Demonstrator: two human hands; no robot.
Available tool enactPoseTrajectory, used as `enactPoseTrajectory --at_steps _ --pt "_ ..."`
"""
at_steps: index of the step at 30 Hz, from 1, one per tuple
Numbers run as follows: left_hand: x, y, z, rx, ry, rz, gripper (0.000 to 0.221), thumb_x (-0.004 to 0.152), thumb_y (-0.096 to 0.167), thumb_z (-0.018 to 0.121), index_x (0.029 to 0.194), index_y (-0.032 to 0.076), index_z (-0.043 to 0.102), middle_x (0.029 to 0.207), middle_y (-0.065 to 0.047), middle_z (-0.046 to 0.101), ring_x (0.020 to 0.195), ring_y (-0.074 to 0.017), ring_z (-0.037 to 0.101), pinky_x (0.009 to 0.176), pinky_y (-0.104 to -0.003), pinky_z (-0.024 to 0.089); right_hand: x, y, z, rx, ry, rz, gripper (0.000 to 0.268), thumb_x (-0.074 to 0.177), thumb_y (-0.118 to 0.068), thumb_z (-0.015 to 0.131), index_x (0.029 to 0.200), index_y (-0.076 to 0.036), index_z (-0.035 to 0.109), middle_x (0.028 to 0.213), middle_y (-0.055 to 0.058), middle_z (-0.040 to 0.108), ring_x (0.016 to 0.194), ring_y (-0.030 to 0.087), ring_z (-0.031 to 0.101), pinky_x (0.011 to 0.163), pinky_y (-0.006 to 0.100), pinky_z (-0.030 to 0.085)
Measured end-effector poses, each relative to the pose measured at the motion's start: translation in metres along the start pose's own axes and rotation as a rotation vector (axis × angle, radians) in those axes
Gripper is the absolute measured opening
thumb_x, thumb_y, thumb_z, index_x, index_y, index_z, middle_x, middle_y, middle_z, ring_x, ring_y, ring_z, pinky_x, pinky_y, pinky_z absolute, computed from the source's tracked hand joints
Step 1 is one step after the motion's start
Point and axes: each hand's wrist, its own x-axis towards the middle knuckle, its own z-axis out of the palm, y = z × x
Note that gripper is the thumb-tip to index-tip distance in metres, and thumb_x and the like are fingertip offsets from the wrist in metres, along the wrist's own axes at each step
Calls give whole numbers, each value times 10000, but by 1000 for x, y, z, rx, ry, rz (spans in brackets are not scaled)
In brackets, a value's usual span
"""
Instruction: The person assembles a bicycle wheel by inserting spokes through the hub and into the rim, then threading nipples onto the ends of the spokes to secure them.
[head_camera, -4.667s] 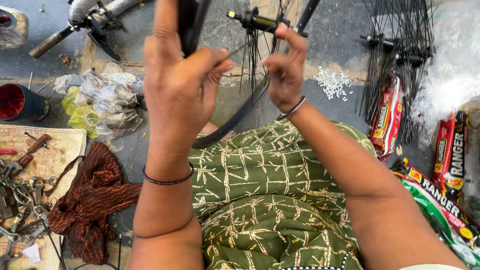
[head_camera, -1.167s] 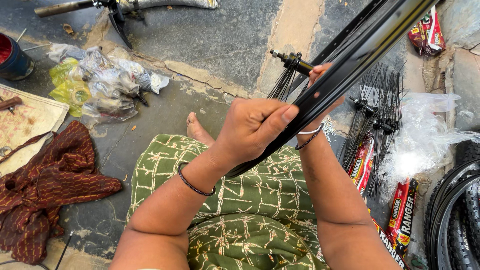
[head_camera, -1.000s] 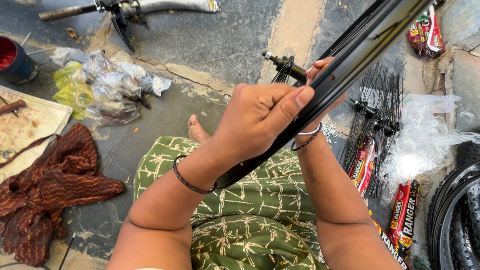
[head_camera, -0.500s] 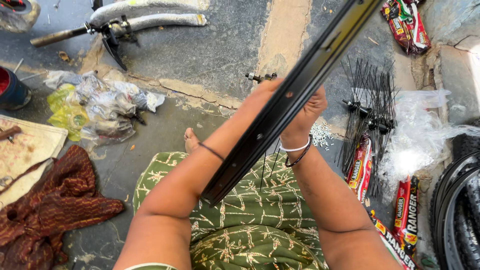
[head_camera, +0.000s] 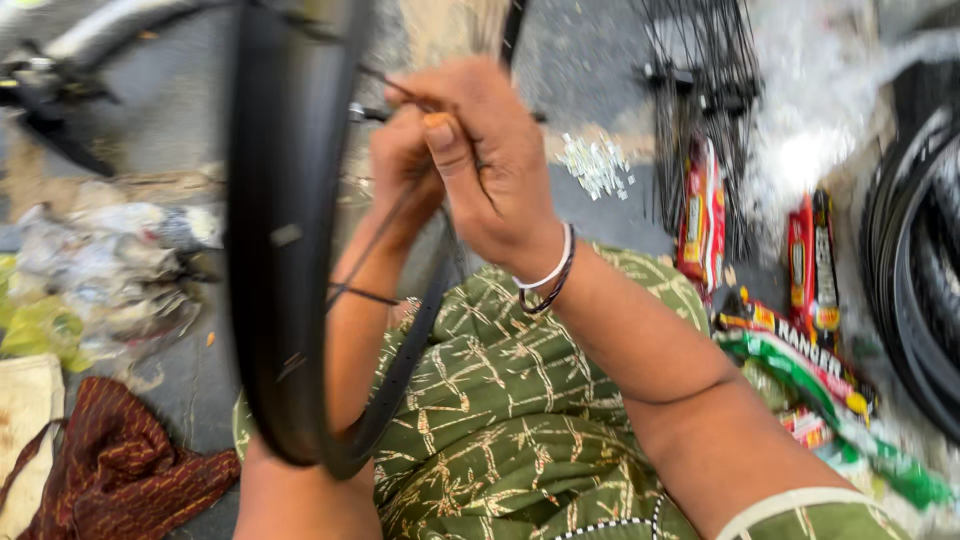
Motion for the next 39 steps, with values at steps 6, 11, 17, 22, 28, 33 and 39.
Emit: enactPoseTrajectory --at_steps 6,11,17,22,28,33,39 --pt "31 28 2 -251 -94 66 261 1131 173 604 964 -27 623 966 -103 688 1013 -245 711 1101 -433 585 -50 247 -102 -411 448 75 111 1131 -72 570 1074 23 570 995 92 557 890 215 542 832 353 479" --pt "40 13 15 -252 -106 44 307 1103 263 627 972 -15 633 973 -93 687 954 -231 717 1095 -422 583 -200 453 -163 -794 2 876 324 882 -235 786 1001 12 612 950 149 635 911 313 598 795 421 508" --pt "41 3 18 -147 -153 8 334 1047 333 647 962 9 659 974 -65 710 1036 -244 742 1046 -374 584 -249 502 -139 -886 -219 954 665 585 -380 1046 934 25 650 886 214 716 938 449 634 719 520 531" --pt "41 3 18 -97 -171 -30 328 1035 348 656 981 25 677 1024 -66 729 1122 -254 738 1039 -357 575 -245 518 -139 -810 -300 1157 276 793 -277 903 856 -55 752 854 148 747 773 266 724 752 387 573" --pt "41 6 16 -149 -169 -31 309 1031 322 665 974 18 666 1000 -68 720 1088 -253 738 1040 -366 578 -238 506 -145 -419 51 1314 128 878 -151 778 943 -46 747 819 87 751 699 168 733 629 328 606" --pt "42 14 18 -212 -139 -29 306 1034 306 668 974 6 656 973 -70 705 1023 -229 732 1074 -386 590 -228 487 -160 128 397 1336 85 956 -79 705 1015 -17 709 864 69 733 698 151 709 589 315 628" --pt "33 14 12 -184 -128 -2 249 1050 228 657 961 -4 646 972 -87 703 1059 -254 730 1093 -416 586 -172 445 -172 534 653 1295 117 931 -53 607 1024 -6 659 863 117 717 745 241 729 682 373 631"
